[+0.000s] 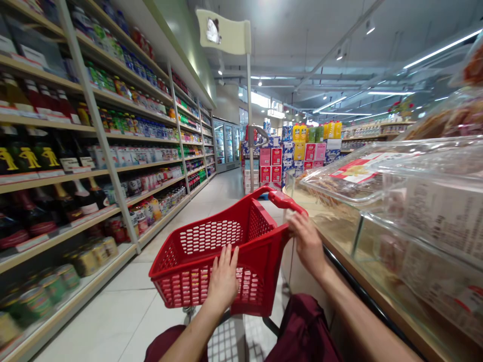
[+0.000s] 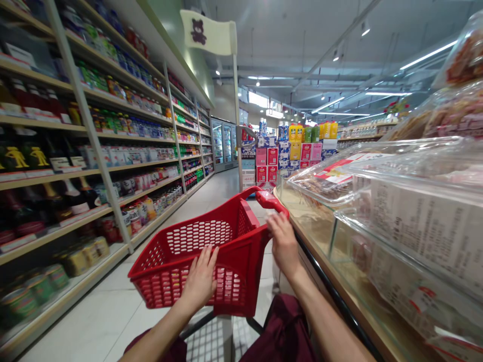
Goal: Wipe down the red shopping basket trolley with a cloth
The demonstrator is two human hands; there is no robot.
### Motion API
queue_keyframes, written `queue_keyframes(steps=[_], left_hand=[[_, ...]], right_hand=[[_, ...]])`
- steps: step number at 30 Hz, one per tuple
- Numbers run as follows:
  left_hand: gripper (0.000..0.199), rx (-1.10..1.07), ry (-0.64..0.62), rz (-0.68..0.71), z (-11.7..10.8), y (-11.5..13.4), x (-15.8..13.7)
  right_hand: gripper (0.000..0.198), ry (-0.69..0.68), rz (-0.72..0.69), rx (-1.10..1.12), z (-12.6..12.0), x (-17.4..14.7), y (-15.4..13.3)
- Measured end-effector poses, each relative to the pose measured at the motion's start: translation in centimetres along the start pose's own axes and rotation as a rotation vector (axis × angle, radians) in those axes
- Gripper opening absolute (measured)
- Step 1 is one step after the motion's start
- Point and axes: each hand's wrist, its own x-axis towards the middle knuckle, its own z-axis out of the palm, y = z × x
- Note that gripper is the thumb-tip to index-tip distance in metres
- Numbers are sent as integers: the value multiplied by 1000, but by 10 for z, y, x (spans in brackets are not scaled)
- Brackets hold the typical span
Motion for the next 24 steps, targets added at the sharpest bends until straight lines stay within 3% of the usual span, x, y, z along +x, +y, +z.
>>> queue_keyframes(steps=[2, 4, 8, 10, 15, 17, 22, 24], left_hand=[[77, -4, 1, -4, 1, 2, 0], [78, -7, 2, -9, 2, 3, 0], [77, -2, -18, -1, -2, -1, 1], [76, 5, -40, 10, -4, -4, 1], [74, 3, -40, 2, -4, -4, 1], [74, 0, -37, -13, -3, -3, 1], [73, 15, -33, 0, -3, -7, 1], [73, 14, -35, -11, -3, -11, 0]], right_hand=[[43, 3, 89, -120, -4, 22, 17], [44, -114, 56, -175, 5, 25, 14], [46, -330, -156, -137, 36, 1, -30], [45, -396, -203, -157, 37, 0, -39], [38, -330, 18, -312, 6, 36, -2], [38, -342, 56, -338, 9, 38, -2], [41, -475, -146, -215, 46, 13, -48], [41, -473, -163, -204, 45, 13, -45]])
